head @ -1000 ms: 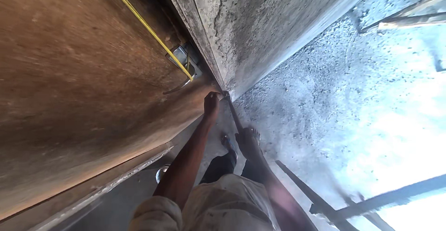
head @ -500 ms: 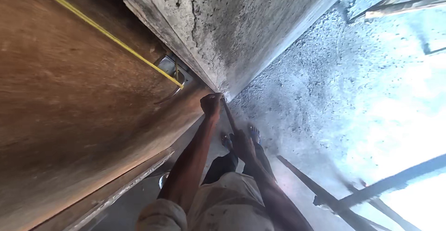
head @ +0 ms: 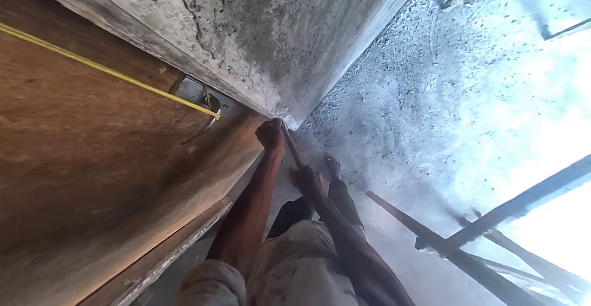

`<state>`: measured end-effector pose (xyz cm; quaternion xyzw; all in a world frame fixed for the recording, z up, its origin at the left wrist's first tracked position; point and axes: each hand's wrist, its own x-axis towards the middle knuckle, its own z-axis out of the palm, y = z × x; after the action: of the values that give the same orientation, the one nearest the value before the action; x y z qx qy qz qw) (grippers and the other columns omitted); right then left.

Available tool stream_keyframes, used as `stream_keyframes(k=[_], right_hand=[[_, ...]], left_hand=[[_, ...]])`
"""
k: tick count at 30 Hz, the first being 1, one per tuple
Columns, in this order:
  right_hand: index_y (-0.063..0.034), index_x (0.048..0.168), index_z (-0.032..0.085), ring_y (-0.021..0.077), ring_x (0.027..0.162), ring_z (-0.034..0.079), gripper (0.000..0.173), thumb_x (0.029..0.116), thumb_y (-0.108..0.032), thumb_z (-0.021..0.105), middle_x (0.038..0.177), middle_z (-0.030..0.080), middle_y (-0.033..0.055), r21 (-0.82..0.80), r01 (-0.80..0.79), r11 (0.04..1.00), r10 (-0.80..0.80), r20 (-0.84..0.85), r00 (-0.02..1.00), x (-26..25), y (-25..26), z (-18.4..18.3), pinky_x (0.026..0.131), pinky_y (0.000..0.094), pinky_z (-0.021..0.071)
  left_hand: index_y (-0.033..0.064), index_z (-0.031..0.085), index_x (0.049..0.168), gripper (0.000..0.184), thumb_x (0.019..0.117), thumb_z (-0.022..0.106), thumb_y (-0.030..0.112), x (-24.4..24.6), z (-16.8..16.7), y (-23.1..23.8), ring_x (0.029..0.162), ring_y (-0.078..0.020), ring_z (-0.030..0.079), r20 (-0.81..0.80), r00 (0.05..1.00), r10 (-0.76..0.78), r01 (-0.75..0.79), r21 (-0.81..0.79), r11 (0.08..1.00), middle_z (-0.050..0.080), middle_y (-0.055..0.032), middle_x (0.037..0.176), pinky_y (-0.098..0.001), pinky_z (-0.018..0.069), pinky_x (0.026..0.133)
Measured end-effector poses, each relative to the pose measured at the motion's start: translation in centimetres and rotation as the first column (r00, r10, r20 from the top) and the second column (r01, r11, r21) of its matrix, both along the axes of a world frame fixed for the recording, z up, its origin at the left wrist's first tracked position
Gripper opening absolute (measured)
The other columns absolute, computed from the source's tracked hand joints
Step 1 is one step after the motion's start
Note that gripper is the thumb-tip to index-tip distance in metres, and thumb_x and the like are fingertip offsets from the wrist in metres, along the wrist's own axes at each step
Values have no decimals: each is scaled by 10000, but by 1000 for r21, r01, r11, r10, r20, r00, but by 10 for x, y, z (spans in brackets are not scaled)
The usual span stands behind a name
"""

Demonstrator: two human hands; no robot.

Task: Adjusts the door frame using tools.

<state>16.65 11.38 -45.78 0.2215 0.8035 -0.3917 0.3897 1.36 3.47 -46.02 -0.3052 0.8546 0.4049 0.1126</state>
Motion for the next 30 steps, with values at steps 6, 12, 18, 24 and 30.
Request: stream_keyframes(k=[6, 12, 18, 24, 30], right_hand=[[-69, 1252, 619, 338, 1054, 696, 407, 1080, -391, 440, 1079, 707, 167, -17, 30, 999, -31, -39, 999, 2, -4, -5, 899, 533, 549], [-75, 1277, 616, 340, 1066, 699, 404, 1082, -375, 429, 1101, 710, 170, -16, 33, 999, -33, -51, 998, 6, -5, -10, 906, 533, 552], [-68, 1253, 615, 334, 1062, 700, 394, 1079, -376, 441, 1091, 710, 168, -6, 38, 999, -38, -68, 997, 7, -7, -15, 903, 521, 551], [-70, 1264, 613, 342, 1071, 699, 384, 1076, -363, 451, 1111, 709, 171, 2, 40, 999, -40, -59, 997, 6, -9, -12, 908, 527, 554], [-74, 1262, 618, 354, 1072, 698, 386, 1072, -366, 453, 1102, 712, 178, 19, 35, 999, -33, -65, 997, 8, -8, -16, 899, 538, 552]], left_hand=[[47, 674, 704, 320, 942, 692, 260, 1, -13, 2, 805, -290, 650, -52, 995, -82, 76, -108, 991, 672, -115, 754, -542, 484, 763], [54, 665, 701, 341, 941, 693, 295, 3, -17, 5, 801, -277, 655, -72, 995, -65, 54, -144, 988, 669, -105, 749, -532, 487, 756], [56, 697, 758, 318, 951, 686, 309, 4, -16, 6, 824, -292, 663, -69, 994, -87, 73, -188, 980, 687, -116, 785, -539, 489, 770], [75, 654, 685, 336, 945, 694, 284, 3, -12, 7, 784, -286, 646, -54, 994, -95, 84, -176, 981, 658, -101, 730, -530, 471, 726], [63, 694, 734, 315, 951, 715, 290, 6, 0, 11, 807, -306, 643, -46, 998, -32, 27, -116, 993, 675, -127, 774, -536, 478, 742]])
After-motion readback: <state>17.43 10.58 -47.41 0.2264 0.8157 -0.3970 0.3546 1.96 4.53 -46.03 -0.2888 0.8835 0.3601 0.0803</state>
